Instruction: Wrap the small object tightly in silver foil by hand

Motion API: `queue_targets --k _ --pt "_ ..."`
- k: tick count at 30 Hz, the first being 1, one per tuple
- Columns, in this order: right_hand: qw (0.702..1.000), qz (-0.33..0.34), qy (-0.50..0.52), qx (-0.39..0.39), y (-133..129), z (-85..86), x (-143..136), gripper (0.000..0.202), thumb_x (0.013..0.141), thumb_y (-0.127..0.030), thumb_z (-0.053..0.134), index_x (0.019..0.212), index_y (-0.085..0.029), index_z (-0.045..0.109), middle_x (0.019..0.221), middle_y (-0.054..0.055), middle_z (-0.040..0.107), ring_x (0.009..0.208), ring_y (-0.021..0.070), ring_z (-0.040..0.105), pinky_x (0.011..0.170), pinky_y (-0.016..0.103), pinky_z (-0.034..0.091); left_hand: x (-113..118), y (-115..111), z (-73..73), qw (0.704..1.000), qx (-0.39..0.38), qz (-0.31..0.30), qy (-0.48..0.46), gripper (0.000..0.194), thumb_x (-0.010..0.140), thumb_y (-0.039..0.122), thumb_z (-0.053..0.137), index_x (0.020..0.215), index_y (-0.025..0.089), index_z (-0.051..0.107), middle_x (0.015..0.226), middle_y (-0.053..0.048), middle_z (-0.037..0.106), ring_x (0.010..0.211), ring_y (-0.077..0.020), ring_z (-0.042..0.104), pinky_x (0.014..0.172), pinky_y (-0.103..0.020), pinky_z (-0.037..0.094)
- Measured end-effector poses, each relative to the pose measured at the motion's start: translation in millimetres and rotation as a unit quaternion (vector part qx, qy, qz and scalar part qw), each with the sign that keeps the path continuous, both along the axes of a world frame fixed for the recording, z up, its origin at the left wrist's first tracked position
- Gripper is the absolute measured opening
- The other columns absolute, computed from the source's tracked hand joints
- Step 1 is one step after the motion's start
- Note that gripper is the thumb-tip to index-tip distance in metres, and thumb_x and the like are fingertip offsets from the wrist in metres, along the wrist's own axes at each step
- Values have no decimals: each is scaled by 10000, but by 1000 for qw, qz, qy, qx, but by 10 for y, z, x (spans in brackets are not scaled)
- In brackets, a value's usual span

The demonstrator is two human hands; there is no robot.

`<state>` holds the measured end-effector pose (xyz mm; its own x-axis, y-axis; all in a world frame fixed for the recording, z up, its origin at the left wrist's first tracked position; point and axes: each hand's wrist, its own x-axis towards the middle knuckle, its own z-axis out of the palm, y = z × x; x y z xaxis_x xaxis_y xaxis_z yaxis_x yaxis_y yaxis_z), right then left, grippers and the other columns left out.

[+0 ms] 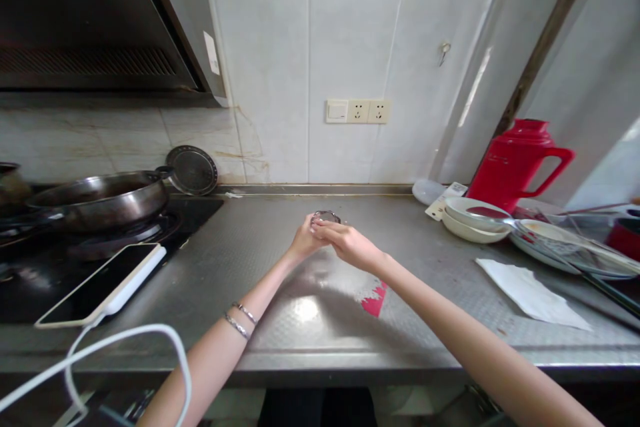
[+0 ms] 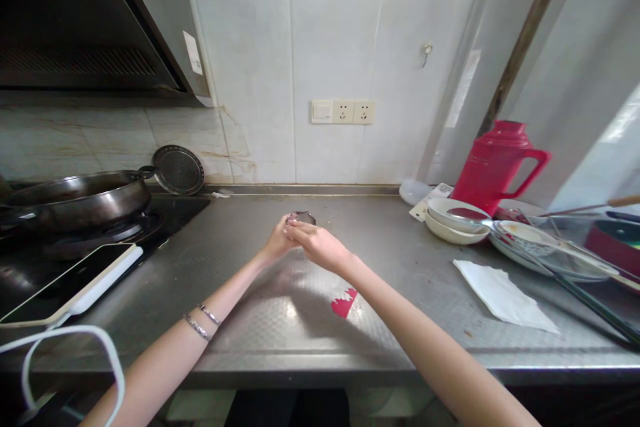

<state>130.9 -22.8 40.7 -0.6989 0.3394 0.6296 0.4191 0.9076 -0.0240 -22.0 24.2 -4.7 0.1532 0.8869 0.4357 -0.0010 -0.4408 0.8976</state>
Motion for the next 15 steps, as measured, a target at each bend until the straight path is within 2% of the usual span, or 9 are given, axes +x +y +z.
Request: queue_targets --k 6,9,12,15 --pt "998 -1 -40 53 -84 57 265 466 832 33 373 1199 -175 573 1271 103 599 1262 195 486 1076 440 409 -1 -9 53 993 -35 -83 -81 716 414 279 875 1020 136 520 989 -98 667 918 -214 639 865 -342 467" --pt "998 -34 -12 56 -22 55 442 508 820 48 347 1226 -176 553 1273 96 598 1270 193 476 1072 442 415 -36 -3 111 991 -64 -85 -85 681 421 283 871 988 134 523 941 -74 663 845 -175 638 828 -318 472" --pt "995 -92 28 40 76 -30 570 497 827 40 347 1223 -171 560 1259 109 607 1275 202 471 1035 420 454 -94 27 154 992 -70 -62 -79 650 406 261 865 947 137 527 877 -42 653 792 -150 625 800 -300 472" --pt "986 -163 28 -5 156 -219 568 487 831 26 380 1228 -191 561 1243 112 617 1226 213 525 989 414 486 -146 61 166 995 -66 -54 -62 625 408 255 856 936 141 542 882 -44 657 801 -152 623 812 -302 470"
